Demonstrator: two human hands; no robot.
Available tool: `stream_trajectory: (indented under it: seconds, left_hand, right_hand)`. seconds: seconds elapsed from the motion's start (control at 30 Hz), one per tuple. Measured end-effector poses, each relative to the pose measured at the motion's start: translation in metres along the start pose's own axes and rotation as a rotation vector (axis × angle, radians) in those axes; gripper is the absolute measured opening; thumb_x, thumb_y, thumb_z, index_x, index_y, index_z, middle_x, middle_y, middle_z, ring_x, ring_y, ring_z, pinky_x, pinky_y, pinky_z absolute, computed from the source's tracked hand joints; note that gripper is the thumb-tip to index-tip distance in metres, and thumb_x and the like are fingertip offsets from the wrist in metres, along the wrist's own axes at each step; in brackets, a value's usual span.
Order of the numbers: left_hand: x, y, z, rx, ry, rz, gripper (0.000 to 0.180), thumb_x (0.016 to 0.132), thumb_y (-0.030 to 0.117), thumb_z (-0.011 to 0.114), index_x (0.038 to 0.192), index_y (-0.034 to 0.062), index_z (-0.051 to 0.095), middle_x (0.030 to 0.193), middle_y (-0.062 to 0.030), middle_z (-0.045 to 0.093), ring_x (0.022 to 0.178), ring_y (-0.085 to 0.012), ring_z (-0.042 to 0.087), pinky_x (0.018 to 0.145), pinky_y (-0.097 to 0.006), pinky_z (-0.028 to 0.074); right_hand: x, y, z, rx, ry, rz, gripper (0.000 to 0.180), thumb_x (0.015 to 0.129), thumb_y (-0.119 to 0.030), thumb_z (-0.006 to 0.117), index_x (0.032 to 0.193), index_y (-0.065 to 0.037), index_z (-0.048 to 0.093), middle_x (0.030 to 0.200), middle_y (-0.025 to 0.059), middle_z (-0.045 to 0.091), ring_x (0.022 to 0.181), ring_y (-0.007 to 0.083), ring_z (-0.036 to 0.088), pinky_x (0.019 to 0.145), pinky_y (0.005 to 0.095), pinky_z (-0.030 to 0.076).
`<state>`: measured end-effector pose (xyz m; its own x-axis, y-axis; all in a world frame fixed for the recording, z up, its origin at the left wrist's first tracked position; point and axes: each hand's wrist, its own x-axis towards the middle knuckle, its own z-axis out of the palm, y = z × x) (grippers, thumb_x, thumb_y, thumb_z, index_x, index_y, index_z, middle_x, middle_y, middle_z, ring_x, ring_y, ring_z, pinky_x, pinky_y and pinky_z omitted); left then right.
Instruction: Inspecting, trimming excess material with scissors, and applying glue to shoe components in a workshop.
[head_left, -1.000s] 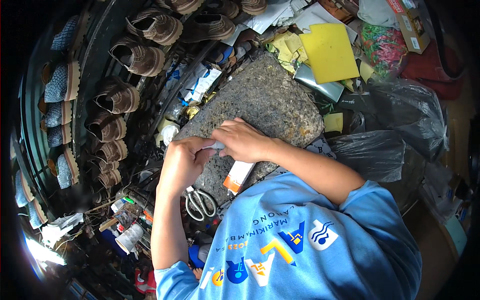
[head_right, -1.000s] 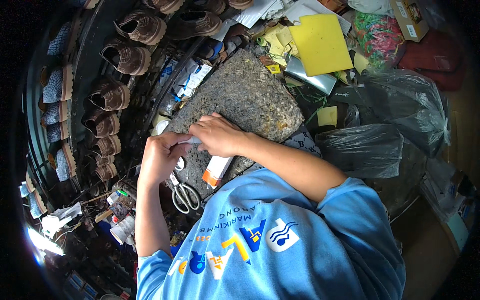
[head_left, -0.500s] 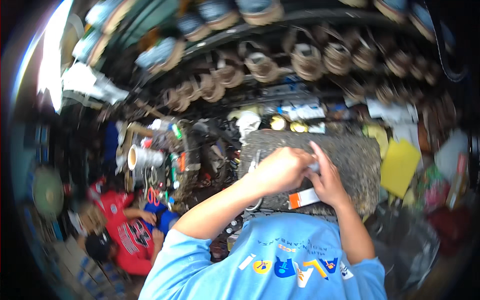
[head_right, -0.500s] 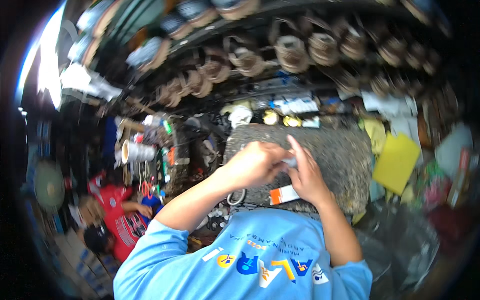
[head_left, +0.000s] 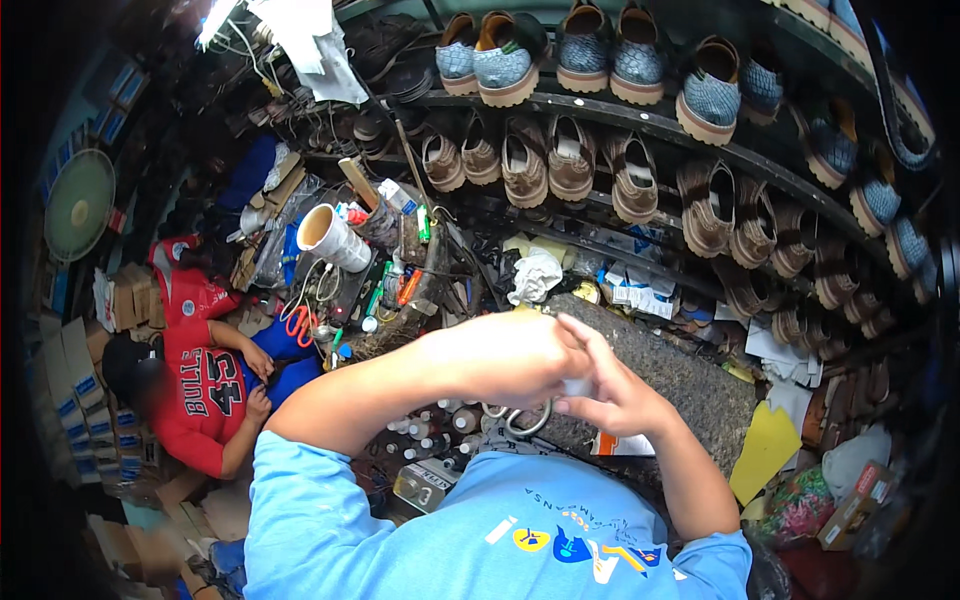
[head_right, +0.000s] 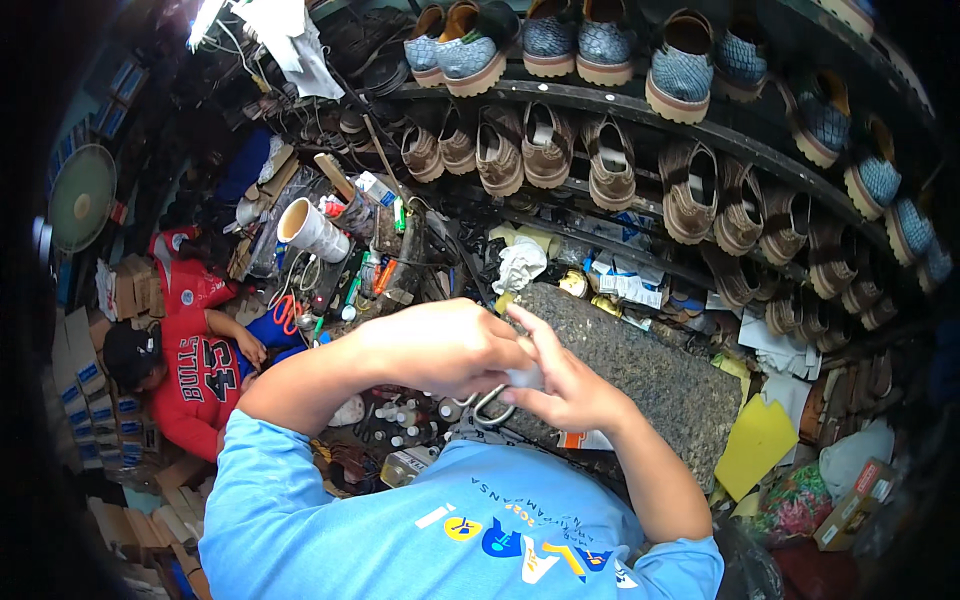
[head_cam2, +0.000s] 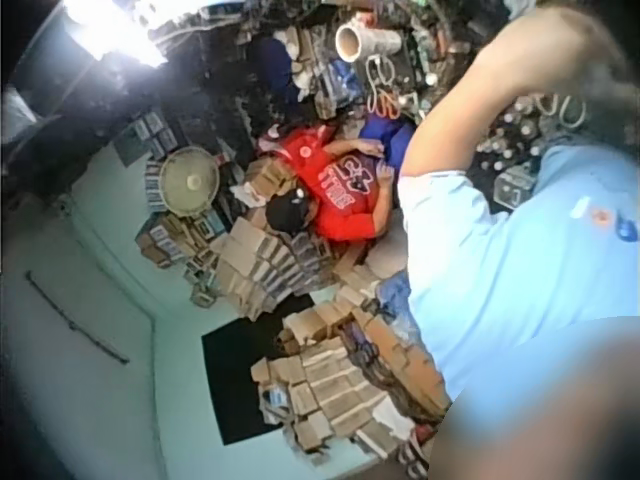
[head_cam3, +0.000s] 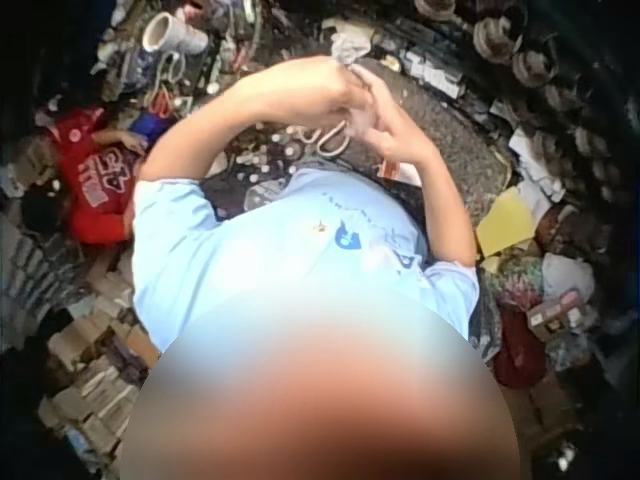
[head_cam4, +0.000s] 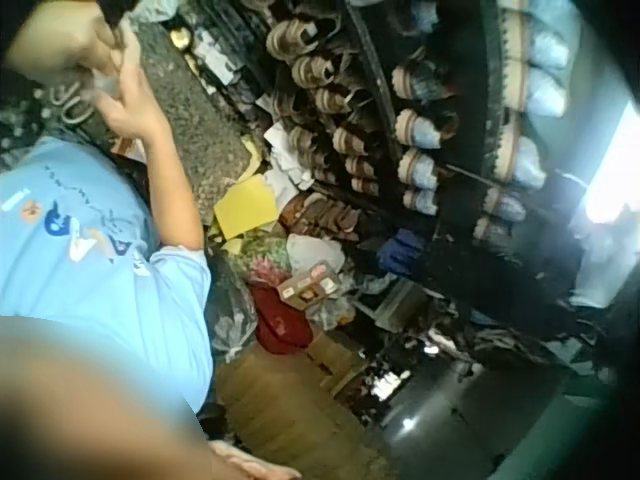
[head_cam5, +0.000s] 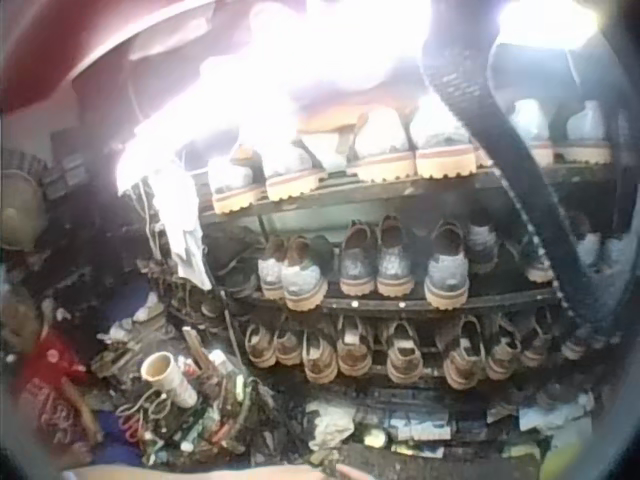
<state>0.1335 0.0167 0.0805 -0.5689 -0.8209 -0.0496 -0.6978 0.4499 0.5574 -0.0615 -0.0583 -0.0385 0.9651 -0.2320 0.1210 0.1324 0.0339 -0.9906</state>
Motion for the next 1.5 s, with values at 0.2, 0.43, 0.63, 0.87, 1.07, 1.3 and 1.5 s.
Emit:
stream_trajectory:
  seconds: [0.2, 0.43, 0.63, 0.87, 1.07, 1.3, 1.5]
  left_hand:
    - [-0.076, -0.033, -0.093, 0.494, 0.307, -0.533, 0.021, 0.076, 0.009, 0.078, 0.097, 0.0068, 0.078, 0.086, -0.0146, 0.074, 0.077, -0.0319, 0.072, 0.072, -0.039, 0.059]
    - [-0.163, -0.135, -0.156, 0.74, 0.35, -1.093, 0.026, 0.074, 0.013, 0.078, 0.097, 0.0012, 0.077, 0.094, -0.0205, 0.075, 0.091, -0.0348, 0.073, 0.084, -0.042, 0.057]
    - [-0.149, -0.15, -0.148, 0.783, 0.323, -1.146, 0.031, 0.072, 0.015, 0.078, 0.101, 0.0027, 0.077, 0.096, -0.0214, 0.074, 0.094, -0.0367, 0.072, 0.086, -0.043, 0.056]
    - [-0.077, -0.047, -0.098, 0.387, 0.461, -0.602, 0.031, 0.073, 0.005, 0.079, 0.103, -0.0032, 0.074, 0.085, -0.018, 0.073, 0.076, -0.0288, 0.072, 0.072, -0.037, 0.055]
    - [-0.006, 0.018, 0.009, 0.188, 0.328, -0.129, 0.023, 0.076, 0.0, 0.08, 0.097, 0.0006, 0.071, 0.08, -0.0126, 0.07, 0.067, -0.0289, 0.067, 0.06, -0.037, 0.053]
    - [0.032, 0.026, 0.076, 0.202, 0.363, 0.093, 0.031, 0.076, 0.0, 0.079, 0.105, 0.0003, 0.069, 0.084, -0.0113, 0.068, 0.067, -0.026, 0.066, 0.058, -0.036, 0.054]
    - [0.037, 0.019, 0.083, 0.321, 0.255, 0.169, 0.037, 0.07, -0.003, 0.076, 0.106, 0.0003, 0.069, 0.09, -0.0115, 0.069, 0.066, -0.0235, 0.064, 0.057, -0.036, 0.053]
  right_hand:
    - [0.028, -0.012, 0.014, -0.297, 0.122, 0.119, 0.13, 0.08, -0.035, 0.088, 0.162, -0.005, -0.009, 0.144, 0.0254, 0.047, 0.13, 0.037, 0.052, 0.112, 0.0448, 0.042]
    - [-0.042, 0.001, 0.021, -0.493, 0.205, 0.211, 0.11, 0.079, -0.029, 0.087, 0.16, -0.001, 0.018, 0.14, 0.0246, 0.05, 0.131, 0.0394, 0.05, 0.113, 0.0473, 0.04]
    - [-0.122, 0.024, 0.023, -0.813, 0.208, 0.299, 0.067, 0.072, -0.015, 0.084, 0.129, -0.004, 0.051, 0.129, 0.0179, 0.057, 0.126, 0.0379, 0.053, 0.108, 0.047, 0.042]
    - [-0.112, 0.024, 0.029, -0.915, 0.153, 0.275, 0.034, 0.083, 0.0, 0.067, 0.114, -0.012, 0.065, 0.119, 0.0111, 0.059, 0.118, 0.0341, 0.056, 0.102, 0.0458, 0.044]
    - [-0.1, 0.018, 0.019, -0.652, 0.355, 0.114, 0.043, 0.08, 0.003, 0.07, 0.12, -0.011, 0.062, 0.118, 0.0135, 0.056, 0.109, 0.0339, 0.061, 0.092, 0.0425, 0.052]
    - [-0.108, 0.031, 0.019, -0.572, 0.593, 0.032, 0.06, 0.074, 0.004, 0.074, 0.13, -0.003, 0.053, 0.12, 0.0164, 0.056, 0.11, 0.0379, 0.062, 0.093, 0.042, 0.054]
    - [-0.113, 0.034, 0.018, -0.522, 0.699, 0.032, 0.064, 0.075, 0.006, 0.07, 0.135, -0.004, 0.052, 0.125, 0.0168, 0.056, 0.113, 0.0376, 0.062, 0.095, 0.0418, 0.054]
